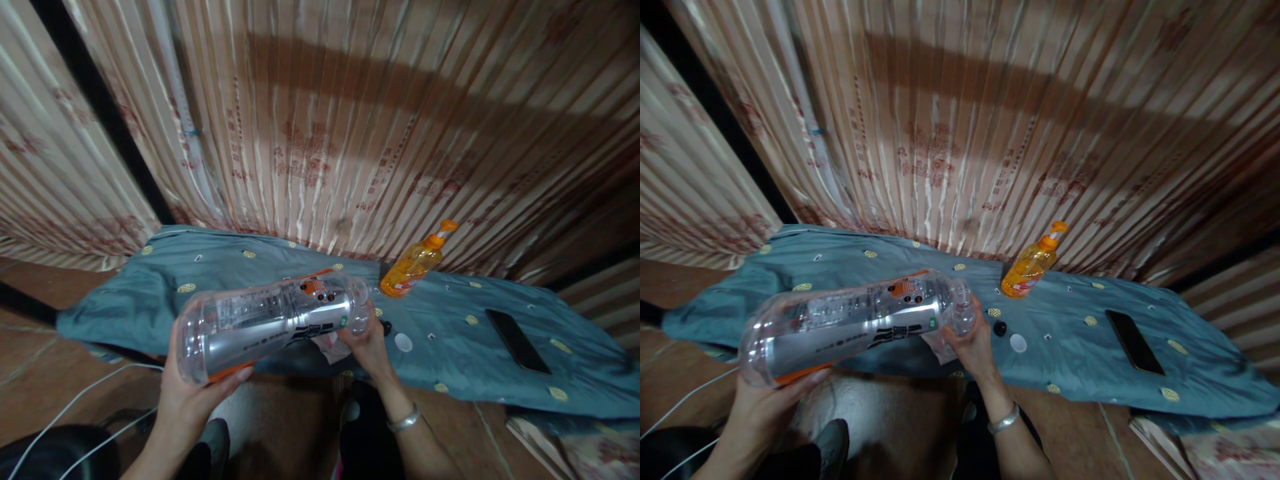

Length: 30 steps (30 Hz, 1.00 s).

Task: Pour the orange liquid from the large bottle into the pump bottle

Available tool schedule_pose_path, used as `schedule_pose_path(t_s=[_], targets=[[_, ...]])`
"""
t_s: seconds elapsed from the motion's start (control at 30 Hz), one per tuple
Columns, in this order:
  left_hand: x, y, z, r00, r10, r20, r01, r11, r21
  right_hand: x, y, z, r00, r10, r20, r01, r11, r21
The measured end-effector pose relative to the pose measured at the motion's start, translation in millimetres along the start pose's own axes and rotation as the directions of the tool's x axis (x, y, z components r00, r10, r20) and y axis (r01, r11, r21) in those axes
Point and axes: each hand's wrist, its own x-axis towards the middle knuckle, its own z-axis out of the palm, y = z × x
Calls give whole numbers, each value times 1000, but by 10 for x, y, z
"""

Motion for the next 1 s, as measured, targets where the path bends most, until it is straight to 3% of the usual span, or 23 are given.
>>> schedule_pose_path(t_s=[0.2,0.53,0.83,1.0], targets=[[4,26,5,998,-68,14,68,997,-31,-1,-13,2,1000,-30,-1,30,1000,-6],[-56,268,121,994,-104,-32,100,991,-94,2,7,-8,1000,-9,26,10,1000,-9],[31,57,7,998,-54,25,54,998,-20,3,-35,1,1000,-6,4,6,1000,3],[20,42,13,999,-51,18,52,997,-52,-1,-36,-7,1000,-31,-3,31,999,-11]])
